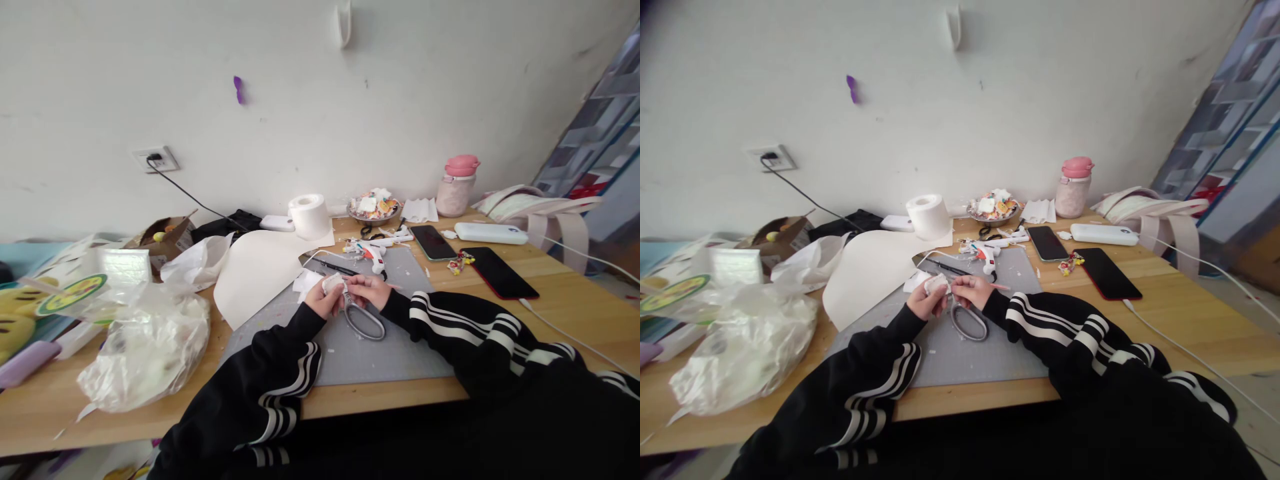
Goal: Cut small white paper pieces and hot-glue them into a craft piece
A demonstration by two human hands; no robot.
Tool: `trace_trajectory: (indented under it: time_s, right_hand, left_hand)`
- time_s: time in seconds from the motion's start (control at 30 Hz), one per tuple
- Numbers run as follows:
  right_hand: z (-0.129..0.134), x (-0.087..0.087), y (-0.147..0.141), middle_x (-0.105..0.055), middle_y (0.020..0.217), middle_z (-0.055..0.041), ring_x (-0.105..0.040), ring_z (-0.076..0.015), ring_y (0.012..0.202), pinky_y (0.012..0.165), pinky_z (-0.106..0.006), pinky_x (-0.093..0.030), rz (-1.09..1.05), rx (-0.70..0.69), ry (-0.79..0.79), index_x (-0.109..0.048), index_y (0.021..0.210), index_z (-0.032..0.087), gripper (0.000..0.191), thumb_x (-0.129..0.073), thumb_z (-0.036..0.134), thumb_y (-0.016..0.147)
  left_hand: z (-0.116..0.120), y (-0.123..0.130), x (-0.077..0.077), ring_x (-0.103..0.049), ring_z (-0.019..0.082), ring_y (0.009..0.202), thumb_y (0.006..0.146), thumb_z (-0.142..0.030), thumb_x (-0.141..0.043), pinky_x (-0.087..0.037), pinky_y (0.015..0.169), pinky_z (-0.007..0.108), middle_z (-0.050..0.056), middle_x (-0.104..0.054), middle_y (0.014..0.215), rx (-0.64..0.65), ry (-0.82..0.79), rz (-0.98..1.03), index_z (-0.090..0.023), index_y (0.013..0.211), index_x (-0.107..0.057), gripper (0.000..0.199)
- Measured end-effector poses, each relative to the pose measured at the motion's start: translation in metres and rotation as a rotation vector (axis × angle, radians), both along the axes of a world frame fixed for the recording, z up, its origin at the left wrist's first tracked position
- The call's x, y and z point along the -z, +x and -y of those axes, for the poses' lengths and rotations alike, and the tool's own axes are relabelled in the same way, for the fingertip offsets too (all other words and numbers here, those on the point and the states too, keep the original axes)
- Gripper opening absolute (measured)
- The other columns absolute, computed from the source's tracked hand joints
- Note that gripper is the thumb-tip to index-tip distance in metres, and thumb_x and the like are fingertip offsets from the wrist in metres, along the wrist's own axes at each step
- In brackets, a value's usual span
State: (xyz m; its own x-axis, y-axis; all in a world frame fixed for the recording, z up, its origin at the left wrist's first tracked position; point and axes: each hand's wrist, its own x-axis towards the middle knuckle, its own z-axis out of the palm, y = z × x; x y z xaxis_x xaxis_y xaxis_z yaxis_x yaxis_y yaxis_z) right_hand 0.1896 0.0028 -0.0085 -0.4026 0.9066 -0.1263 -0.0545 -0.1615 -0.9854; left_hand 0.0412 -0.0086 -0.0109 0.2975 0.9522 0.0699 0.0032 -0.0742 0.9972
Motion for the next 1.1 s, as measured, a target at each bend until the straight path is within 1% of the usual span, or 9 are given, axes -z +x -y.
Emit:
trace_trajectory:
  time_s: [0.23,0.47,0.63,0.8,1.1]
  right_hand:
    - [0.0002,-0.0015,-0.0006,-0.05,0.044,0.0069,-0.043,-0.005,0.036,0.038,-0.018,-0.033,0.001,0.018,-0.008,-0.054,0.067,0.015,0.03,-0.07,0.037,0.056]
    - [-0.0007,0.0009,-0.0005,-0.05,0.043,0.007,-0.042,-0.0052,0.035,0.037,-0.018,-0.033,-0.013,0.027,0.007,-0.055,0.068,0.015,0.035,-0.072,0.04,0.052]
    - [-0.0005,0.001,-0.0002,-0.05,0.043,0.0072,-0.042,-0.0053,0.035,0.037,-0.019,-0.032,-0.012,0.027,0.017,-0.054,0.068,0.015,0.037,-0.071,0.042,0.051]
    - [0.0,-0.0001,0.0,-0.05,0.043,0.0072,-0.042,-0.0053,0.035,0.037,-0.019,-0.032,-0.019,0.023,0.036,-0.053,0.067,0.015,0.037,-0.071,0.043,0.05]
    - [0.0,-0.0004,0.0008,-0.049,0.042,0.0081,-0.041,-0.0046,0.035,0.036,-0.018,-0.031,-0.031,-0.004,0.04,-0.051,0.066,0.015,0.039,-0.071,0.044,0.05]
  left_hand:
    - [0.001,0.0003,0.0003,-0.038,0.006,0.027,0.063,-0.058,-0.062,-0.024,0.028,0.021,-0.009,-0.049,0.042,0.005,0.023,0.005,-0.018,0.076,-0.044,0.045]
    - [0.0017,0.0009,-0.0028,-0.038,0.006,0.027,0.063,-0.055,-0.061,-0.025,0.028,0.02,-0.009,-0.048,0.04,-0.013,0.008,-0.018,-0.019,0.074,-0.043,0.042]
    - [0.0016,0.001,-0.0018,-0.038,0.006,0.026,0.061,-0.057,-0.061,-0.025,0.028,0.02,-0.01,-0.048,0.038,-0.023,0.001,-0.02,-0.019,0.073,-0.042,0.044]
    - [0.0007,0.0002,0.0012,-0.037,0.005,0.026,0.063,-0.056,-0.061,-0.024,0.028,0.019,-0.01,-0.048,0.038,-0.02,0.014,-0.024,-0.018,0.076,-0.044,0.043]
    - [0.0023,0.0005,-0.0005,-0.038,0.006,0.026,0.063,-0.055,-0.061,-0.025,0.028,0.019,-0.01,-0.048,0.038,-0.022,0.014,-0.037,-0.018,0.074,-0.042,0.043]
